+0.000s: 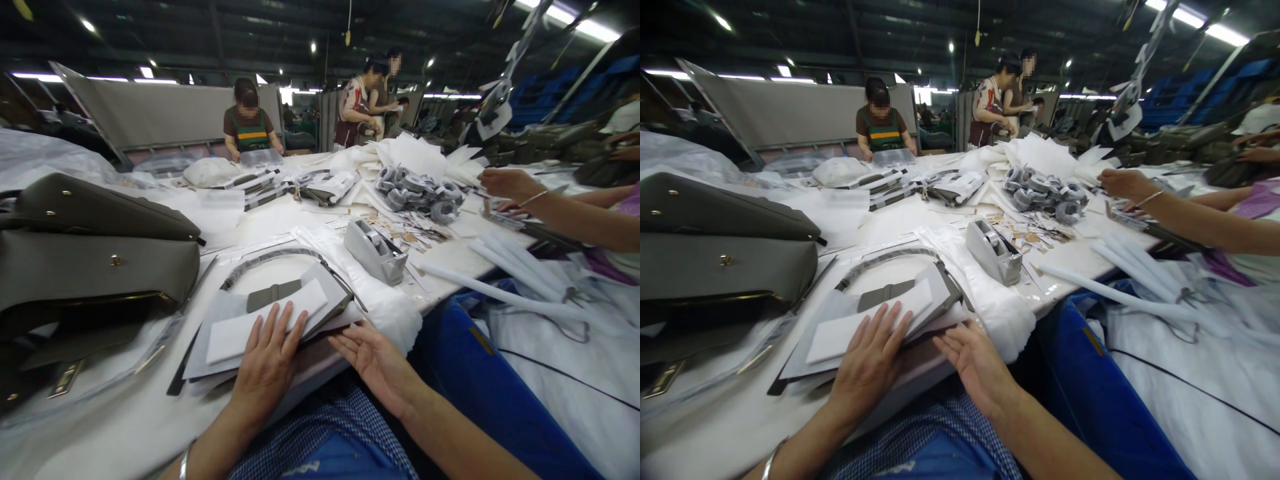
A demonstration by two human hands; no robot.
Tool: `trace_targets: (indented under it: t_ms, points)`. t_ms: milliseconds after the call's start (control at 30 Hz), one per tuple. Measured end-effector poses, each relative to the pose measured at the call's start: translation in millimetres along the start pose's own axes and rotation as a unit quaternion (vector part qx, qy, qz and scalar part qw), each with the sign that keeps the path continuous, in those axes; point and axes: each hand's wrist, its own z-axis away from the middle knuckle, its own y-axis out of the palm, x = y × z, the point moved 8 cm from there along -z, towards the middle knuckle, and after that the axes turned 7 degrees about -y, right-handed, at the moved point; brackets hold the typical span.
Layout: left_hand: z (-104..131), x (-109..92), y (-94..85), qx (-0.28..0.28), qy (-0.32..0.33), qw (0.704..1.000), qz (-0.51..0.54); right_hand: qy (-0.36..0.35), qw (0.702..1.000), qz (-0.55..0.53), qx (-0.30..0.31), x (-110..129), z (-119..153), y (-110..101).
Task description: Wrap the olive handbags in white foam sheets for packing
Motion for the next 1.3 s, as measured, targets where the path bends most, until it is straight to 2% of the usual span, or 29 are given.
trace_targets:
  t_ms: [133, 200, 267, 300, 333, 367, 400, 467, 500, 533, 567, 600, 633, 667, 800, 933, 1033, 1100, 1167, 1233, 1300]
  points:
    - [1, 4, -4.1, -0.039, -0.005, 0.999, -0.011, -0.025, 0.998, 0.021, 0.048, 5, 4, 15]
    - [0, 7, -6.0, -0.055, 0.002, 0.998, -0.025, -0.031, 0.991, 0.088, 0.092, 10, 5, 17]
    - [-1, 12, -8.6, -0.065, 0.008, 0.998, -0.025, -0.064, 0.963, 0.228, 0.126, 22, 0, 9]
    - [-2, 15, -10.3, -0.068, 0.007, 0.997, -0.022, -0.111, 0.930, 0.324, 0.134, 34, -5, 2]
    - [-4, 19, -12.2, -0.070, 0.003, 0.997, -0.018, -0.177, 0.877, 0.426, 0.134, 49, -11, -4]
    - [-5, 22, -14.1, -0.071, -0.003, 0.997, -0.013, -0.253, 0.802, 0.524, 0.133, 65, -15, -9]
    - [-7, 25, -15.9, -0.071, -0.011, 0.997, -0.008, -0.326, 0.713, 0.607, 0.130, 78, -19, -12]
    - [-10, 31, -18.8, -0.070, -0.030, 0.997, 0.003, -0.404, 0.544, 0.723, 0.135, 91, -30, -20]
    - [-11, 34, -19.9, -0.071, -0.039, 0.997, 0.007, -0.411, 0.481, 0.762, 0.139, 92, -38, -26]
    - [-12, 36, -20.7, -0.072, -0.046, 0.996, 0.011, -0.404, 0.434, 0.792, 0.145, 92, -47, -32]
    - [-13, 38, -21.1, -0.073, -0.050, 0.996, 0.013, -0.394, 0.404, 0.812, 0.150, 90, -56, -38]
    - [-13, 39, -21.1, -0.074, -0.051, 0.996, 0.014, -0.384, 0.390, 0.822, 0.155, 89, -63, -42]
    - [-14, 39, -20.8, -0.074, -0.051, 0.996, 0.014, -0.379, 0.391, 0.823, 0.161, 88, -68, -45]
    - [-14, 39, -20.4, -0.074, -0.049, 0.996, 0.013, -0.377, 0.405, 0.817, 0.165, 88, -72, -47]
    - [-13, 39, -19.3, -0.073, -0.043, 0.996, 0.010, -0.382, 0.476, 0.777, 0.155, 96, -78, -44]
    - [-14, 43, -20.7, -0.074, -0.048, 0.996, 0.016, -0.381, 0.511, 0.758, 0.140, 109, -75, -30]
    - [-16, 52, -23.0, -0.082, -0.065, 0.994, 0.029, -0.396, 0.573, 0.705, 0.137, 114, -58, -14]
    - [-17, 57, -23.7, -0.084, -0.076, 0.993, 0.038, -0.377, 0.621, 0.665, 0.174, 106, -42, -3]
    - [-18, 60, -23.5, -0.082, -0.080, 0.993, 0.043, -0.311, 0.650, 0.648, 0.247, 84, -29, 5]
    - [-19, 60, -22.7, -0.079, -0.077, 0.993, 0.042, -0.242, 0.653, 0.651, 0.301, 59, -21, 9]
    - [-20, 58, -21.7, -0.078, -0.072, 0.994, 0.039, -0.230, 0.655, 0.661, 0.285, 46, -25, 9]
